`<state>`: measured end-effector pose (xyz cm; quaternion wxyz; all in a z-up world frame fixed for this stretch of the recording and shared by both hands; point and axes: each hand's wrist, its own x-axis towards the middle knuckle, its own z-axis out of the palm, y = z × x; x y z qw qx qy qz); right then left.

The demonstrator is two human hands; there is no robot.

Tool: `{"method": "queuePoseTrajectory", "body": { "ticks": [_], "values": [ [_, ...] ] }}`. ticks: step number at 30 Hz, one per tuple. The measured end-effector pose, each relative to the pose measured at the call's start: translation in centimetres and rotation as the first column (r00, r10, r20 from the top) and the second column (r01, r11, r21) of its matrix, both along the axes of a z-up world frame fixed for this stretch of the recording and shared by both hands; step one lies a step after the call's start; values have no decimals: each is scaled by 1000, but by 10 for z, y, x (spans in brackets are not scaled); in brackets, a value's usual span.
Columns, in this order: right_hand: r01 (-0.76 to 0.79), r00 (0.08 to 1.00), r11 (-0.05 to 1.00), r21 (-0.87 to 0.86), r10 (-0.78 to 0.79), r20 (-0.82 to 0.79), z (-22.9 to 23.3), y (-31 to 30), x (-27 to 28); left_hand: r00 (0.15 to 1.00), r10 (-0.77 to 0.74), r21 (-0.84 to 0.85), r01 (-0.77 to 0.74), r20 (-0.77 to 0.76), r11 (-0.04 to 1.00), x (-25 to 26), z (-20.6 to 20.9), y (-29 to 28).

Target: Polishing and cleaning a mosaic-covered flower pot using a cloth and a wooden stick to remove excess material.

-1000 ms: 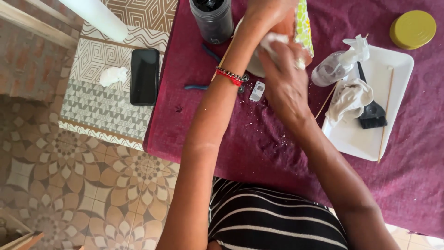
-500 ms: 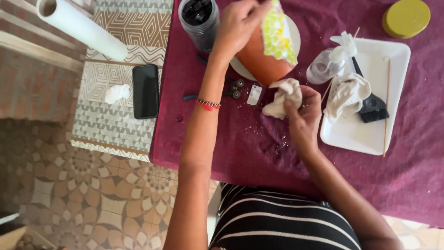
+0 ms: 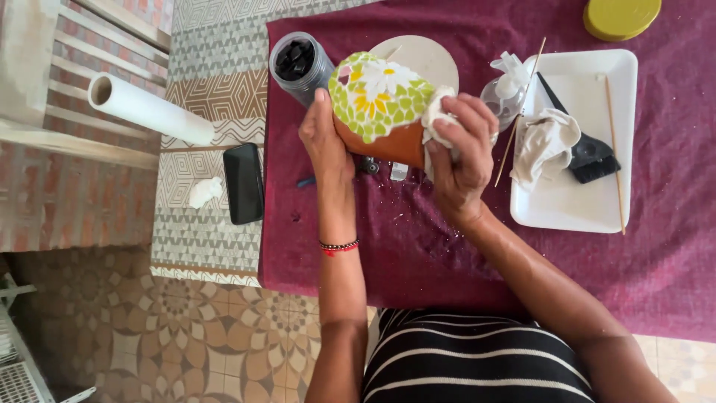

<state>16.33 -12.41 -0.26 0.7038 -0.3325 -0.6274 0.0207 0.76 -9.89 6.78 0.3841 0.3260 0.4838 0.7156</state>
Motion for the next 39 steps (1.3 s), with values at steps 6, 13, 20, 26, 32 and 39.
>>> {"method": "queuePoseTrajectory", "body": {
  "ticks": [6, 13, 20, 26, 32, 39],
  "values": [
    [-145, 982, 981, -131, 126, -139, 18, -2, -5, 998, -18, 99, 13, 58, 995, -1, -10, -4],
    [-175, 965, 950, -259, 114, -236, 21, 4, -13, 998, 46, 212, -52, 37, 976, -19, -48, -1],
    [-266, 868, 878, -399, 37, -496, 35, -2, -18, 988, 153, 244, -150, 5, 958, -6, -24, -12],
    [-313, 896, 865, -392, 134, -423, 41, -12, -9, 944, 323, 303, -287, -74, 909, -14, -55, -9],
    [-341, 935, 879, -334, 279, -219, 45, -11, 12, 792, 515, 373, -393, -328, 841, -18, -63, -19],
    [-220, 975, 941, -258, 202, -92, 24, -11, 29, 770, 540, 418, -391, -339, 820, -8, -53, -26]
  ]
}}
